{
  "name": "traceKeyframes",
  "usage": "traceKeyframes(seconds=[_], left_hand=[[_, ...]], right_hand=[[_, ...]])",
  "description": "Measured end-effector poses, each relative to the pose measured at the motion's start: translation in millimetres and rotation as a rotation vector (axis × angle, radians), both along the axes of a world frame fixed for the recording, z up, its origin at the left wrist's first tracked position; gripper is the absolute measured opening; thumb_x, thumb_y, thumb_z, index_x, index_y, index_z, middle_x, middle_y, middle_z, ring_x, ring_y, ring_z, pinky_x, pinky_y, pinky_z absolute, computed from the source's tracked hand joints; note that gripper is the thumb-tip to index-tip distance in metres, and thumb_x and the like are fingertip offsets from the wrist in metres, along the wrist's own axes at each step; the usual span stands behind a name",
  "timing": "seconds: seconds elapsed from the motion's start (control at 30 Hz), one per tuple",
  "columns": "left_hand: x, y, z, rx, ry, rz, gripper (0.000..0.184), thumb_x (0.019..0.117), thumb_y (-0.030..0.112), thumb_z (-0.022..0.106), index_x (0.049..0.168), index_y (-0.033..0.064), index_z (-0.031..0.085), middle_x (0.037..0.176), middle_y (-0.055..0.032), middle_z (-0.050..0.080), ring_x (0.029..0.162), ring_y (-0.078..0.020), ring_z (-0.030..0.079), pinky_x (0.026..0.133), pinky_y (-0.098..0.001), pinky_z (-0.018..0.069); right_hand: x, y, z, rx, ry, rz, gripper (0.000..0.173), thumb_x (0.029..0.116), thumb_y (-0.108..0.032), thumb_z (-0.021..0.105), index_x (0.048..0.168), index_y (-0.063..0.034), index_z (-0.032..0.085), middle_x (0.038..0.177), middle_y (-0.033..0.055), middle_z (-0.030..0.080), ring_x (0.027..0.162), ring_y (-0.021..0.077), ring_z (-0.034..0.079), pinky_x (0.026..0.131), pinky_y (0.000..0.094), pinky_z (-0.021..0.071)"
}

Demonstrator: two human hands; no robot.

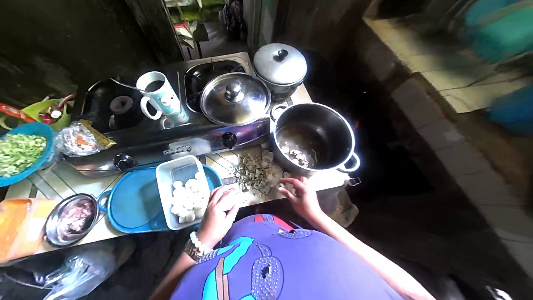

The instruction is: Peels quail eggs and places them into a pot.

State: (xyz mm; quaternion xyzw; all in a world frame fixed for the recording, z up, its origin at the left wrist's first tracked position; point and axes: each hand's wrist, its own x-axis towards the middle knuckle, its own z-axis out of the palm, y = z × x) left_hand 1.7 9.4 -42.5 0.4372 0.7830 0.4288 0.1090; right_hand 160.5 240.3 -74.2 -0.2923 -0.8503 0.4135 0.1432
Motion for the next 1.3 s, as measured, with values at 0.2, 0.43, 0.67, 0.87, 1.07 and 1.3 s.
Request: traceKeyframes(seconds=[0.2, 0.43, 0.67, 0.87, 1.07, 1.3], left_hand=[[16, 28, 5, 0.208, -0.171, 0.052, 0.043, 0.0883, 0.008, 0.075, 0.126, -0.01, 0.065, 0.118, -0.0221, 0.069, 0.102, -0.0175, 0.072, 0.09, -0.0281, 0.0591], [7, 16, 18, 0.206, -0.087, 0.12, 0.033, 0.0896, 0.007, 0.073, 0.119, -0.0088, 0.07, 0.111, -0.0196, 0.071, 0.097, -0.0138, 0.072, 0.089, -0.0239, 0.0584], [9, 11, 20, 0.198, -0.102, 0.096, 0.033, 0.0879, 0.003, 0.072, 0.119, -0.0091, 0.07, 0.112, -0.0209, 0.072, 0.099, -0.0154, 0.073, 0.09, -0.0248, 0.0583], [9, 7, 22, 0.253, -0.372, 0.087, 0.03, 0.0892, -0.004, 0.068, 0.119, -0.0098, 0.069, 0.115, -0.017, 0.07, 0.095, -0.0105, 0.071, 0.086, -0.0242, 0.0597], [7, 4, 20, 0.315, -0.525, 0.076, 0.034, 0.087, -0.004, 0.072, 0.12, -0.0115, 0.066, 0.117, -0.0142, 0.069, 0.092, -0.0085, 0.071, 0.085, -0.0246, 0.061], [8, 7, 21, 0.389, -0.668, 0.129, 0.037, 0.0857, -0.01, 0.07, 0.122, -0.013, 0.064, 0.123, -0.0141, 0.063, 0.091, -0.0087, 0.07, 0.083, -0.0244, 0.0614]], right_hand=[[-56, -48, 49, -0.615, 0.232, 0.253, 0.036, 0.0942, -0.014, 0.071, 0.125, 0.003, 0.063, 0.099, 0.0033, 0.071, 0.084, 0.004, 0.068, 0.08, 0.0228, 0.0586], [-66, -39, 55, 0.044, 0.424, 0.461, 0.016, 0.0951, -0.013, 0.068, 0.095, -0.0015, 0.079, 0.092, 0.0122, 0.073, 0.085, 0.0083, 0.068, 0.08, 0.0168, 0.0536], [-74, -42, 58, 0.225, 0.416, 0.552, 0.011, 0.0883, -0.009, 0.066, 0.086, -0.0004, 0.072, 0.085, 0.014, 0.07, 0.08, 0.0168, 0.067, 0.074, 0.0224, 0.0532], [-75, -49, 59, 0.11, 0.382, 0.5, 0.013, 0.0881, -0.008, 0.062, 0.084, 0.0036, 0.067, 0.082, 0.0143, 0.066, 0.071, 0.0123, 0.061, 0.067, 0.0197, 0.0494], [-81, -39, 52, 0.019, 0.257, 0.367, 0.019, 0.0944, -0.013, 0.064, 0.093, 0.0034, 0.073, 0.085, 0.0118, 0.068, 0.072, 0.0072, 0.062, 0.068, 0.018, 0.0501], [-82, -28, 58, -0.023, 0.209, 0.405, 0.024, 0.0991, -0.018, 0.064, 0.107, 0.0007, 0.076, 0.1, 0.013, 0.074, 0.086, 0.0108, 0.07, 0.082, 0.0226, 0.0564]])
